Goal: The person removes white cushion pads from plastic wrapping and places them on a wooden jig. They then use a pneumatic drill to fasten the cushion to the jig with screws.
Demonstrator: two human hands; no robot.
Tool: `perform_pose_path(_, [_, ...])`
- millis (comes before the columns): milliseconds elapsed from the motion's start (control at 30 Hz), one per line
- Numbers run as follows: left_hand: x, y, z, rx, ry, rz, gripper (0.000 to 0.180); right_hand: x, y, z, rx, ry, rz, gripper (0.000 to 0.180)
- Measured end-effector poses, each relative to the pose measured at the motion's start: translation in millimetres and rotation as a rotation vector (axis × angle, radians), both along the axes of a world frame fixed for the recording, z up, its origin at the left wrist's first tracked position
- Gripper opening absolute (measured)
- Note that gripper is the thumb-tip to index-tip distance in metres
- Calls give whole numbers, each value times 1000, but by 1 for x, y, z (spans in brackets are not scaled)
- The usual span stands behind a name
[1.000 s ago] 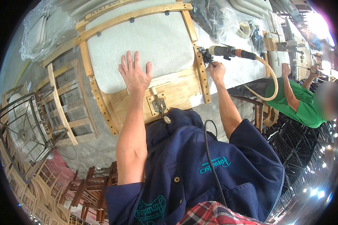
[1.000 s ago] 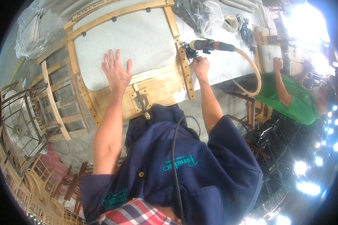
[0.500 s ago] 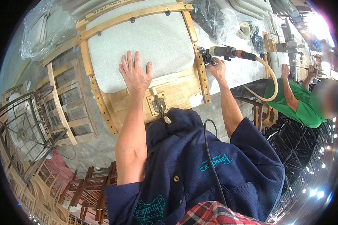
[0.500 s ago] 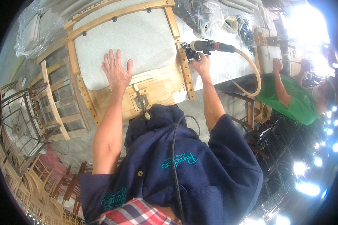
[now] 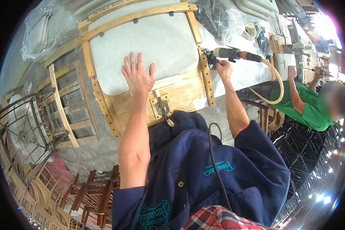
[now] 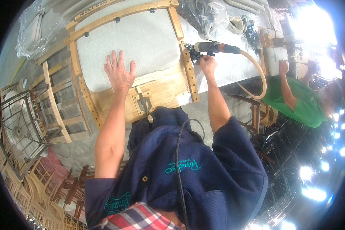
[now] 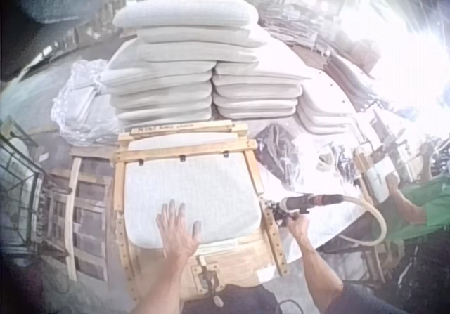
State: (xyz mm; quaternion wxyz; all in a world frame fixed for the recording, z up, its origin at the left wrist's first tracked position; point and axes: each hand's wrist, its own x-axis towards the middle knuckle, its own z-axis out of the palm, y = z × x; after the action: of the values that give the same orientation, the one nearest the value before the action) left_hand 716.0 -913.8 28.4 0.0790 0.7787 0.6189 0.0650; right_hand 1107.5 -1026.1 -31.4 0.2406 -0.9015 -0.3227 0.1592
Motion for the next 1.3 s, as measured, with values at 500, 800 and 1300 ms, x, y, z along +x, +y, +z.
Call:
perform_pose_path(500, [-3, -1, -2, 39, -16, -8, 67, 7, 4, -1, 35, -40, 104, 44])
perform_pose_path(800, [-2, 0, -1, 34, -25, -10, 67, 2, 8, 13, 5, -24, 352, 51])
perform_pose_path(1300, [0, 0, 4, 26, -17, -8, 68, 18, 8, -9, 13, 83, 18, 24])
